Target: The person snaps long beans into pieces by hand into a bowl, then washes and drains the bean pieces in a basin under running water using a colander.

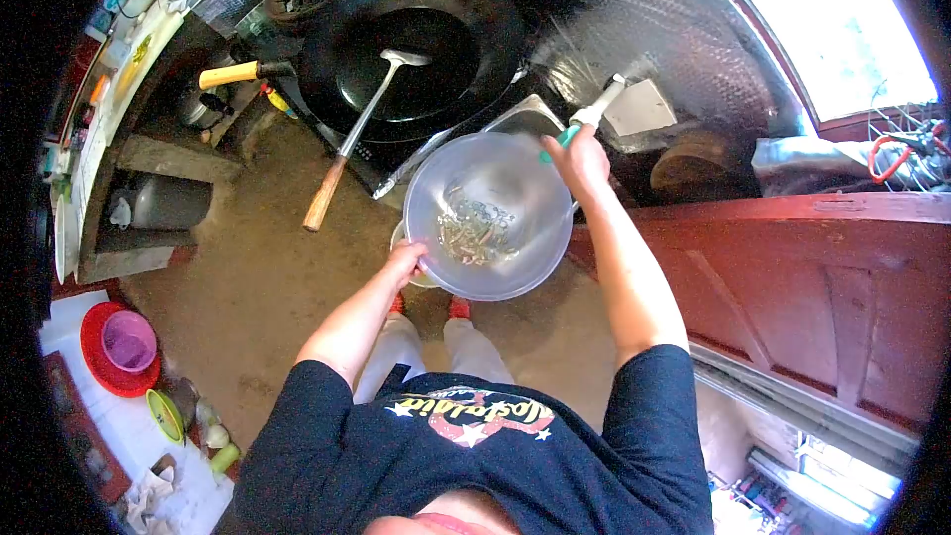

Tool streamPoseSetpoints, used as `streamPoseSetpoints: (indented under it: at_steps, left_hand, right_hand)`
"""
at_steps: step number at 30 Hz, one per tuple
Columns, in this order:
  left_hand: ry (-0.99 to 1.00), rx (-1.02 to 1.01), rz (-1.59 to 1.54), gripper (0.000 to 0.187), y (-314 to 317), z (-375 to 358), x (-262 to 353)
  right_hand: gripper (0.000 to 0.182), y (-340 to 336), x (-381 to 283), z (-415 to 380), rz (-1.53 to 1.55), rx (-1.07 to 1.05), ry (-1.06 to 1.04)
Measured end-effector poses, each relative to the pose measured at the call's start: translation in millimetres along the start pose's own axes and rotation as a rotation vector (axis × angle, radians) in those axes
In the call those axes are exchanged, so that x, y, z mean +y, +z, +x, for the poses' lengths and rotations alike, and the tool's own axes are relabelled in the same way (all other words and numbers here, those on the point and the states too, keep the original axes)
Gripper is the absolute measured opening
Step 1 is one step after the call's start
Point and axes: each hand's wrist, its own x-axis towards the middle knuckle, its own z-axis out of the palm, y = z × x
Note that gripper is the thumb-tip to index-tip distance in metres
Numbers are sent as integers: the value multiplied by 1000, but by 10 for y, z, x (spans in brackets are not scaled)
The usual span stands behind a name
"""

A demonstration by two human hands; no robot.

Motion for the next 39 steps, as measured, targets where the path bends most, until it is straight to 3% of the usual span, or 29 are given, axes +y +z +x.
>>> streamPoseSetpoints:
  at_steps: [3, 6, 13, 20, 27, 29, 31, 33, 39]
  left_hand:
    - [-3, -68, -8, 25, 26, 146, -100]
    - [5, -74, -69, 27, 64, 138, -65]
    - [3, -123, -125, 34, 185, 55, 63]
    - [84, -56, -18, 40, 115, 305, -37]
    - [26, -114, -125, 37, 155, 191, 45]
    - [0, -112, -100, 38, 185, 151, 42]
    - [-25, -106, -76, 38, 187, 150, 22]
    - [3, -123, -83, 34, 121, 171, -22]
    - [14, -127, -58, 33, -3, 163, 9]
  right_hand:
    - [45, 187, 43, 46, -44, 38, 32]
    - [37, 140, 220, 26, -53, 44, -224]
    - [34, -24, 298, 77, -73, -55, -383]
    - [45, -67, 304, 96, -56, -107, -346]
    - [53, -143, 291, 83, -92, -135, -360]
    - [62, -259, 266, 47, -64, -182, -445]
    - [72, -418, 207, 21, -78, -305, -338]
    - [73, -449, 338, 80, -38, -237, -637]
    - [64, -589, 145, 59, -245, -194, -775]
